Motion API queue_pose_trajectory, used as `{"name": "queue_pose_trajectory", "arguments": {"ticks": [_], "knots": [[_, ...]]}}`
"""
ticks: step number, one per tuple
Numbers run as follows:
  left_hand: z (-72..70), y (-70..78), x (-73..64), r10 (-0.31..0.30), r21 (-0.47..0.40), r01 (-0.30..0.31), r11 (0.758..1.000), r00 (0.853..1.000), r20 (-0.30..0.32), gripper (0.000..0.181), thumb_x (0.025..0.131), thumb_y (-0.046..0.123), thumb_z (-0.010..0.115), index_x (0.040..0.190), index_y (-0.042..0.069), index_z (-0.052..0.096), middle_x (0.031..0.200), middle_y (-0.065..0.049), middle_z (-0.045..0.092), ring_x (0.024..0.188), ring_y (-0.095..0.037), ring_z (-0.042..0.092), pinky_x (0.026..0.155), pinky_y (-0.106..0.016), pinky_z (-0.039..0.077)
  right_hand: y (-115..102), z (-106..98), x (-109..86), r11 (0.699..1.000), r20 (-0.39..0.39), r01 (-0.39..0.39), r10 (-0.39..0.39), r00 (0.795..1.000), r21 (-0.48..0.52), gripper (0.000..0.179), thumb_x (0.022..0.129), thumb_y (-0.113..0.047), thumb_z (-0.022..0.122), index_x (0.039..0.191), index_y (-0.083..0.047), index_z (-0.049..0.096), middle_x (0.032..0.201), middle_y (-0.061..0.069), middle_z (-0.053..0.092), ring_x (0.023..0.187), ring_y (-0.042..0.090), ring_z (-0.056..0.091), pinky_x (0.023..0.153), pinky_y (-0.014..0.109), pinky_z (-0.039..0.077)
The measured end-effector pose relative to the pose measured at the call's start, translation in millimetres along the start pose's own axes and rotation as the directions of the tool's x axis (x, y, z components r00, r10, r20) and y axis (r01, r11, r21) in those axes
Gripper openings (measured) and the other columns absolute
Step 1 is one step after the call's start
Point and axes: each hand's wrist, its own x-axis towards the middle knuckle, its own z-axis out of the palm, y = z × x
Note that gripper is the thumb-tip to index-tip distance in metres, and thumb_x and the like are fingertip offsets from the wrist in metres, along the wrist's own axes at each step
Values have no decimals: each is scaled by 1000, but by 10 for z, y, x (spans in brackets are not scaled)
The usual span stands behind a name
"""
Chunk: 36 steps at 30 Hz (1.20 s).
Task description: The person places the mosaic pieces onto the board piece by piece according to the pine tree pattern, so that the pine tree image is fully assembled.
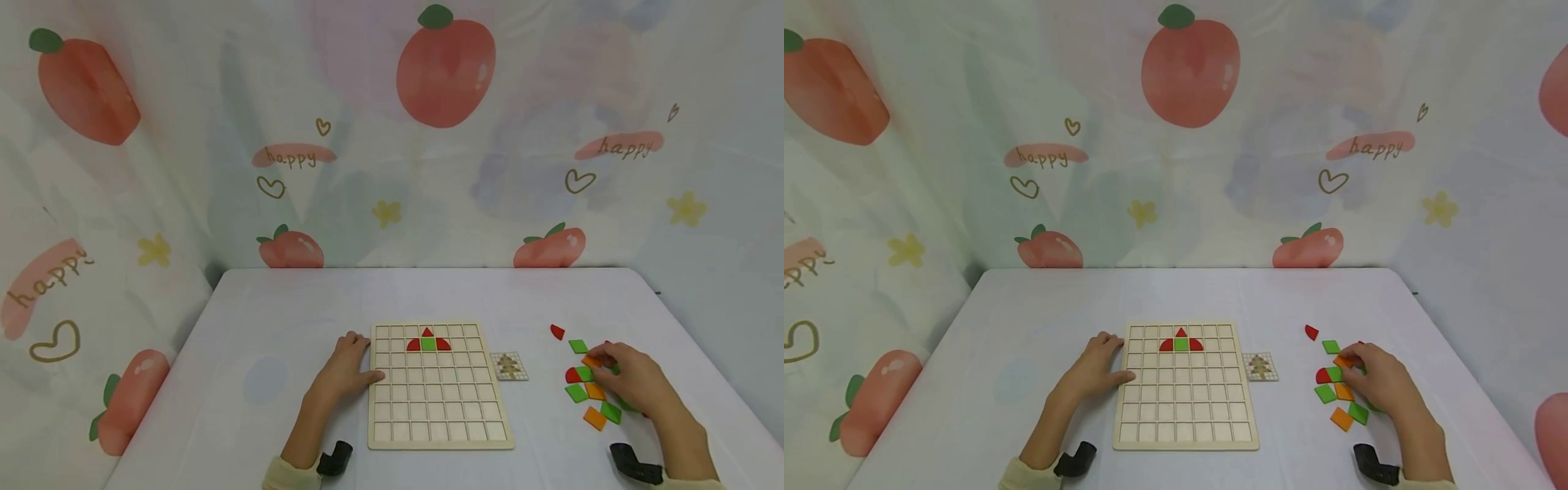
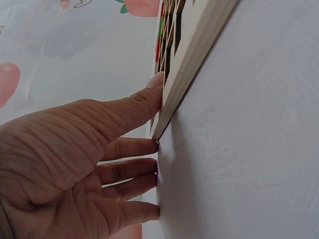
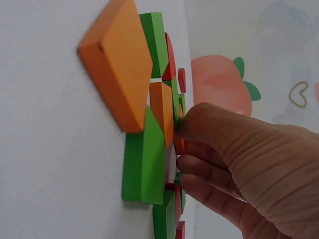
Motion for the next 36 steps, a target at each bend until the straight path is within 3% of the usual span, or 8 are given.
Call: {"name": "queue_pose_trajectory", "arguments": {"ticks": [6, 12, 24, 31, 36], "knots": [[-3, 11, -3, -10, -3, 10, 1000, 1000, -2, 67, 83, 26, 87, 135, -5, 58, 127, -20, 56, 125, -36, 50, 105, -50, 49, -26, -6, -10, 1000, -28, 5, -5, 1000, 31, 31, 88, -10, 78, 113, 5, 68, 100, 17, 67, 88, 32, 59, 75, 47, 57], [2, 12, -3, -17, -7, 17, 1000, 1000, -5, 67, 83, 26, 87, 135, -6, 58, 128, -20, 56, 126, -36, 50, 105, -50, 49, -111, -21, -26, 998, -48, 12, -8, 999, 69, 32, 91, -16, 77, 115, 3, 68, 106, 19, 68, 89, 32, 62, 65, 22, 52], [10, 1, 1, -1, -13, 1, 1000, 1000, 4, 66, 84, 26, 87, 135, -5, 58, 126, -19, 56, 125, -36, 50, 104, -50, 50, -421, 31, -34, 992, -58, 98, -93, 994, 79, 30, 88, -10, 79, 114, 1, 68, 107, 15, 69, 94, 32, 63, 67, 20, 52], [5, 5, 11, -11, -5, 11, 1000, 1000, 6, 68, 84, 27, 86, 136, -5, 58, 127, -19, 55, 125, -35, 50, 104, -49, 50, -606, 115, -7, 968, -140, 244, -235, 962, 52, 24, 83, -3, 82, 105, -5, 73, 101, 6, 69, 90, 26, 64, 71, 23, 56], [0, 7, 9, -4, -7, 4, 1000, 1000, 1, 67, 84, 27, 87, 135, -5, 58, 126, -19, 56, 124, -35, 51, 103, -49, 50, -783, 162, 14, 960, -129, 279, -272, 954, 38, 24, 83, -4, 82, 105, -7, 73, 101, 1, 69, 92, 24, 63, 73, 26, 57]]}}
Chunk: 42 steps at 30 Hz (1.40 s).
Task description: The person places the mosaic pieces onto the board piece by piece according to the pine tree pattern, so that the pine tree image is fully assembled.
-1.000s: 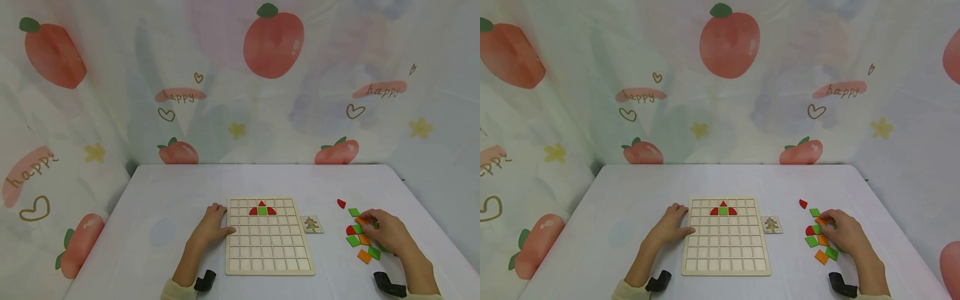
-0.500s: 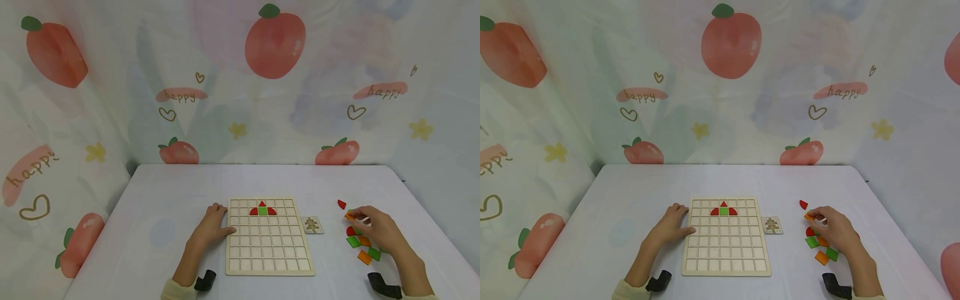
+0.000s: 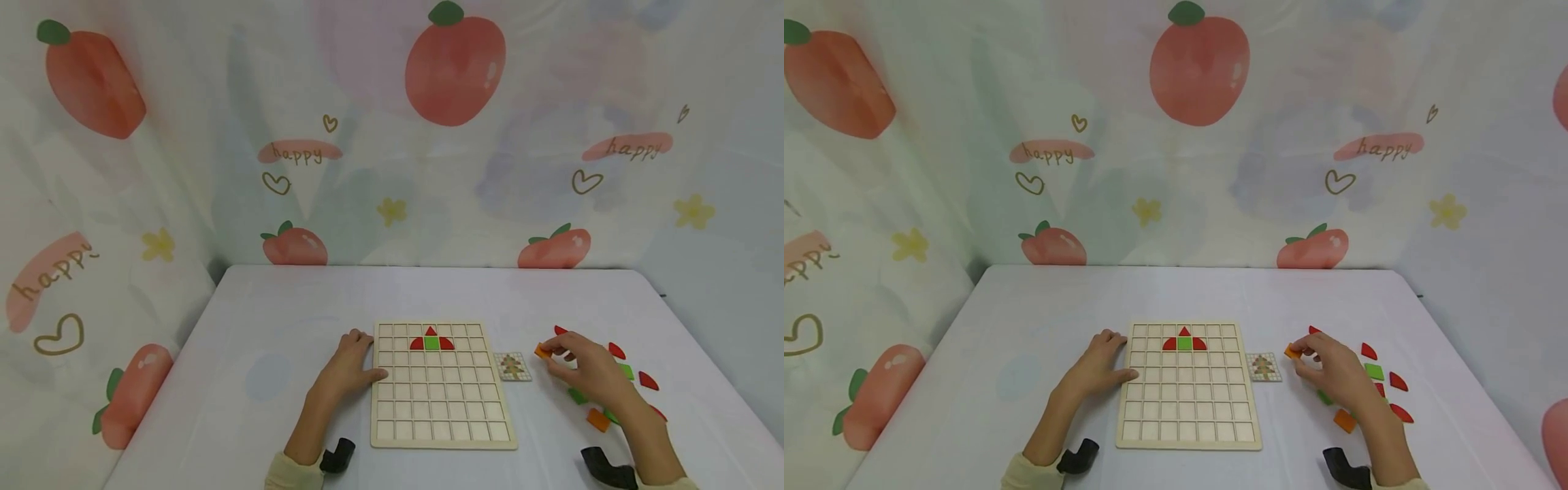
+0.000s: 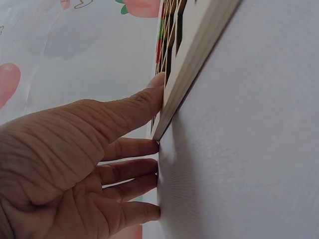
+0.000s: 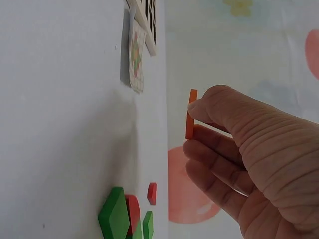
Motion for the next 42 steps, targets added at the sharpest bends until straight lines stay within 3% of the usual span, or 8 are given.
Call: {"name": "queue_pose_trajectory", "arguments": {"ticks": [14, 27, 33, 42], "knots": [[-16, 3, 1, -4, -22, 4, 1000, 1000, 10, 67, 85, 26, 86, 137, -4, 57, 131, -20, 54, 127, -36, 49, 106, -50, 48, -434, 139, 224, 984, 2, 172, -172, 985, 54, 24, 82, -3, 84, 102, -11, 74, 100, -4, 70, 91, 20, 65, 75, 33, 59], [-16, 9, -16, -18, -21, 18, 1000, 1000, 15, 68, 85, 27, 85, 138, -4, 56, 132, -19, 54, 128, -35, 49, 107, -48, 48, -765, 379, 375, 967, 122, 212, -229, 966, 139, 18, 89, -6, 78, 104, -14, 73, 102, -7, 68, 93, 17, 65, 80, 37, 59], [-21, 8, 1, -16, -6, 16, 1000, 1000, 15, 68, 86, 28, 85, 138, -4, 56, 132, -20, 54, 130, -36, 48, 107, -49, 48, -877, 490, 425, 953, 155, 267, -289, 945, 145, 15, 90, -7, 76, 103, -13, 73, 103, -6, 68, 94, 16, 64, 83, 38, 59], [-5, 1, 3, -3, -9, 3, 1000, 1000, 12, 68, 85, 27, 86, 137, -5, 57, 131, -21, 55, 128, -37, 50, 106, -50, 48, -945, 649, 469, 910, 128, 389, -407, 905, 142, 15, 88, -5, 79, 99, -13, 72, 100, -5, 69, 91, 16, 65, 80, 34, 58]]}}
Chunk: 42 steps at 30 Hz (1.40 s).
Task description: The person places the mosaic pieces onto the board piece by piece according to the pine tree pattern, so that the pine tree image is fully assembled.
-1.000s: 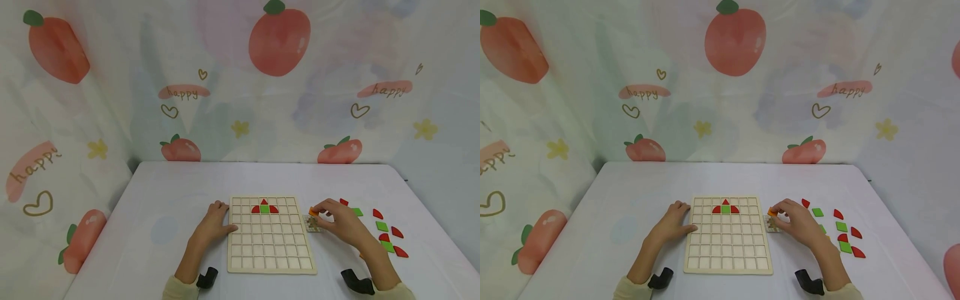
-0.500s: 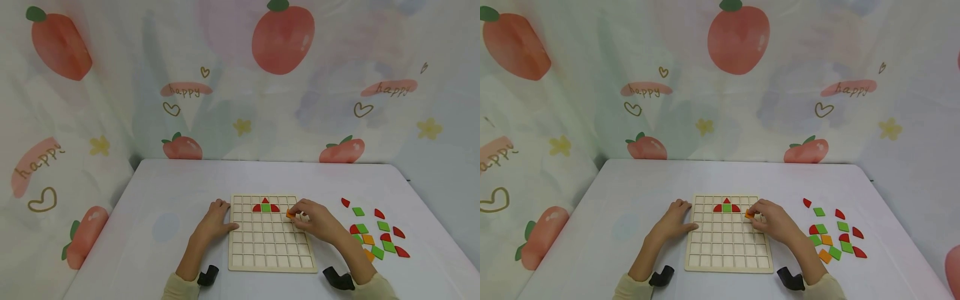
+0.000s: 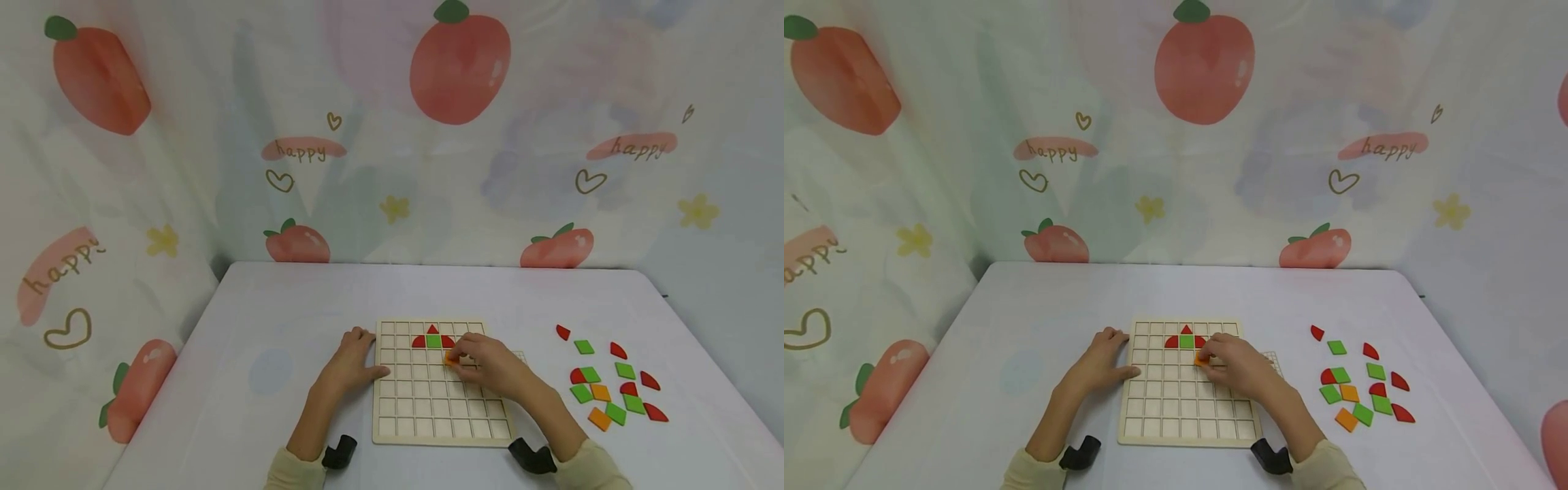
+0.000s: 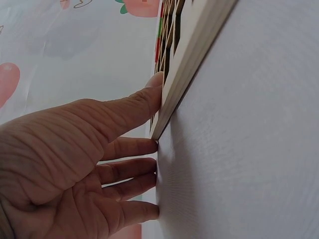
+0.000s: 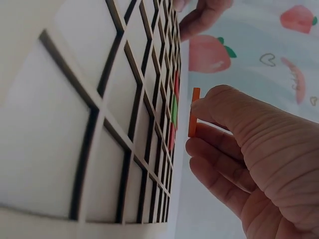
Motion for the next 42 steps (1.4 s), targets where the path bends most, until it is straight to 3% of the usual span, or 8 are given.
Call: {"name": "queue_pose_trajectory", "arguments": {"ticks": [19, 29, 42], "knots": [[-13, 18, -1, -4, 9, 4, 1000, 1000, -3, 68, 84, 27, 86, 137, -5, 57, 131, -20, 55, 128, -36, 49, 106, -50, 49, -39, 149, 181, 996, 63, 41, -36, 997, -73, 8, 90, -8, 77, 97, -11, 75, 95, -4, 69, 89, 13, 64, 78, 32, 57], [8, 32, 8, -9, -6, 9, 1000, 1000, 5, 68, 85, 27, 86, 138, -5, 57, 132, -20, 55, 128, -36, 49, 106, -49, 49, -10, 191, 230, 994, 15, 107, -106, 994, -32, 10, 87, 1, 77, 90, -8, 76, 94, 1, 69, 85, 15, 66, 73, 29, 57], [-12, 17, -11, -10, 3, 10, 1000, 1000, 0, 67, 85, 27, 86, 136, -6, 57, 131, -20, 55, 127, -36, 49, 106, -49, 48, -41, 191, 254, 997, 31, 59, -58, 998, -49, 8, 89, -1, 76, 91, -8, 77, 91, -1, 68, 81, 12, 64, 71, 27, 56]]}}
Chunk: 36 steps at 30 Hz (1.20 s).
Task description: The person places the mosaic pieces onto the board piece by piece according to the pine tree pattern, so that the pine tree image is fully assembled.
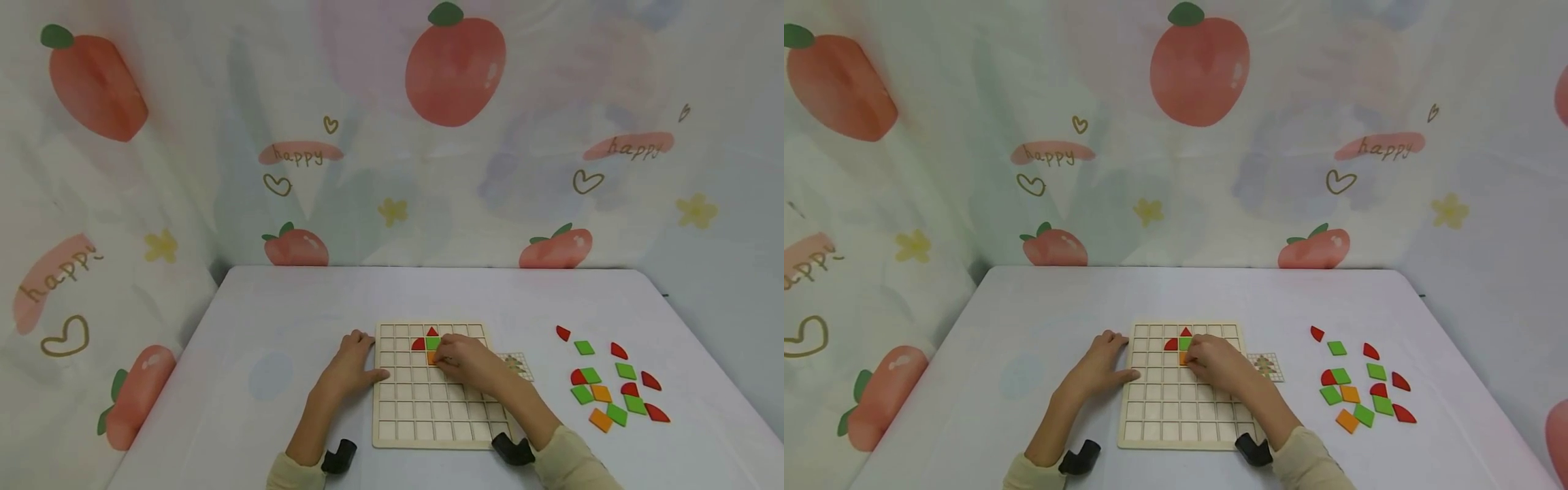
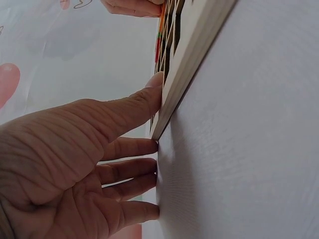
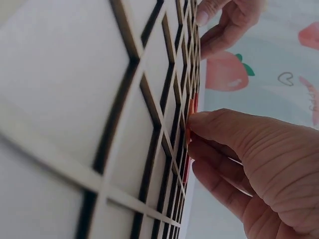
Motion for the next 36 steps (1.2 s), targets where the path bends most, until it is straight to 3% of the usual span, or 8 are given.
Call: {"name": "queue_pose_trajectory", "arguments": {"ticks": [10, 17, 22, 30, 36], "knots": [[16, -34, -8, 2, -12, -2, 1000, 1000, -11, 67, 85, 27, 86, 137, -4, 57, 132, -20, 54, 130, -37, 49, 106, -50, 48, 12, -129, -234, 996, -21, -74, 73, 997, -45, 9, 88, -6, 78, 95, -11, 78, 90, -6, 68, 80, 8, 63, 69, 26, 55], [32, -22, -11, 14, -28, -14, 1000, 1000, -2, 67, 86, 27, 85, 137, -4, 57, 134, -22, 54, 130, -38, 48, 106, -51, 48, 75, -188, -406, 979, -7, -198, 197, 980, -53, 10, 89, -10, 79, 98, -13, 78, 91, -10, 67, 80, 4, 60, 71, 26, 55], [54, -17, -1, 14, -25, -14, 1000, 1000, 6, 67, 86, 27, 85, 138, -5, 56, 134, -21, 53, 130, -38, 48, 106, -51, 48, 105, -290, -537, 968, -17, -242, 242, 970, -70, 13, 89, -9, 79, 100, -13, 77, 96, -8, 69, 86, 9, 64, 77, 33, 58], [24, -5, -15, -4, -9, 4, 1000, 1000, 1, 68, 86, 28, 85, 138, -4, 56, 134, -21, 53, 130, -36, 49, 106, -50, 48, 217, -423, -700, 966, -72, -241, 236, 969, -88, 14, 87, -5, 79, 99, -12, 76, 94, -9, 68, 84, 9, 63, 76, 33, 58], [11, -13, -16, 3, -16, -3, 1000, 1000, 1, 67, 86, 27, 85, 137, -6, 56, 133, -22, 53, 129, -37, 49, 106, -51, 48, 313, -473, -857, 951, -87, -297, 289, 953, -92, 15, 86, -10, 82, 99, -14, 77, 92, -13, 67, 84, 5, 62, 76, 31, 58]]}}
